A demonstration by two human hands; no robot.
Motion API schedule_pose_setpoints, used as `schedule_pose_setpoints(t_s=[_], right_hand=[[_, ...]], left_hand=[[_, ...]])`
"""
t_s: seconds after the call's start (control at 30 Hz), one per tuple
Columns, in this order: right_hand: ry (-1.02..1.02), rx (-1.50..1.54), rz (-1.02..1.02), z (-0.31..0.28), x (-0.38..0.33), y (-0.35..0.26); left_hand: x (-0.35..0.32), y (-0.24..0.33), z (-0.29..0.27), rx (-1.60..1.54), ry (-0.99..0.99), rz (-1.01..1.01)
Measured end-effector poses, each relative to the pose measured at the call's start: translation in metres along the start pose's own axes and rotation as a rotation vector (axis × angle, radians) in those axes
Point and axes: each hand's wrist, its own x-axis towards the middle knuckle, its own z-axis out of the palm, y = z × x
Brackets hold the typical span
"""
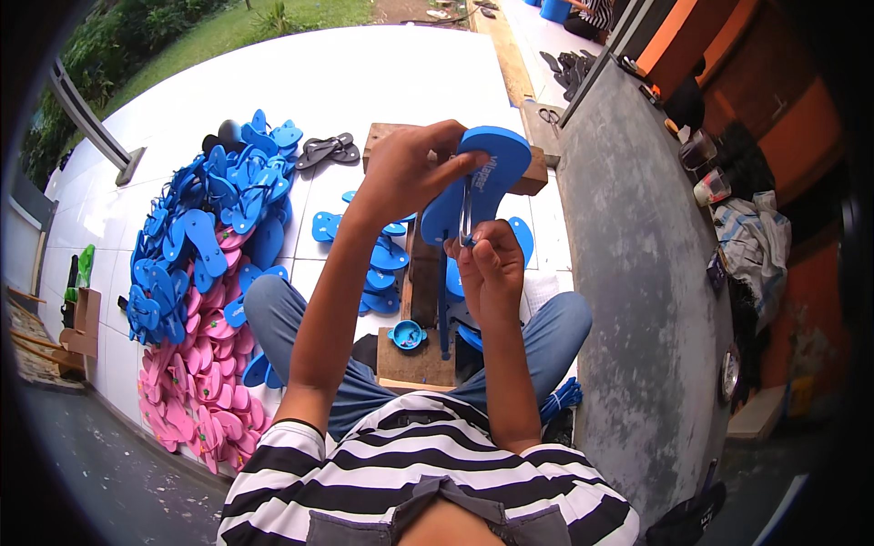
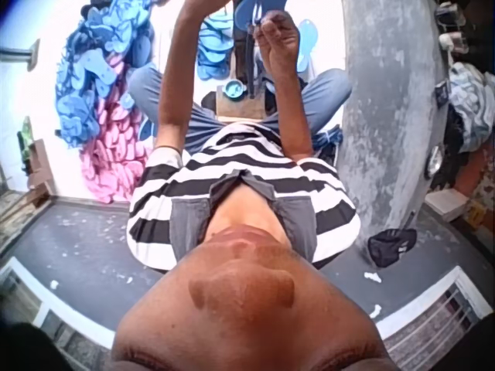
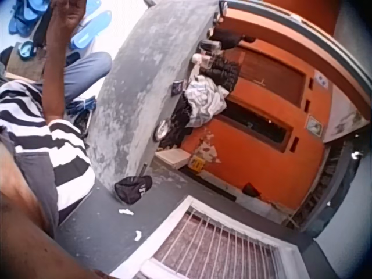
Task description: The person assembles flip-flops by pulling rubber straps through holes in the blue soles using a wooden jig, then ties a bundle of blue straps together.
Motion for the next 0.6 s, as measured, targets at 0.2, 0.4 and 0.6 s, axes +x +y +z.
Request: schedule_pose_setpoints(t_s=[0.2, 0.4, 0.6], right_hand=[[0.024, -0.071, 0.022, -0.012, -0.004, 0.009], [-0.002, -0.185, 0.186, -0.024, 0.025, 0.004], [0.02, -0.312, 0.243, -0.007, 0.0, -0.023]], left_hand=[[0.0, -0.003, 0.001, 0.067, 0.009, 0.044], [0.0, -0.002, 0.003, 0.037, 0.07, 0.078], [-0.046, 0.023, 0.012, -0.027, 0.147, 0.015]])
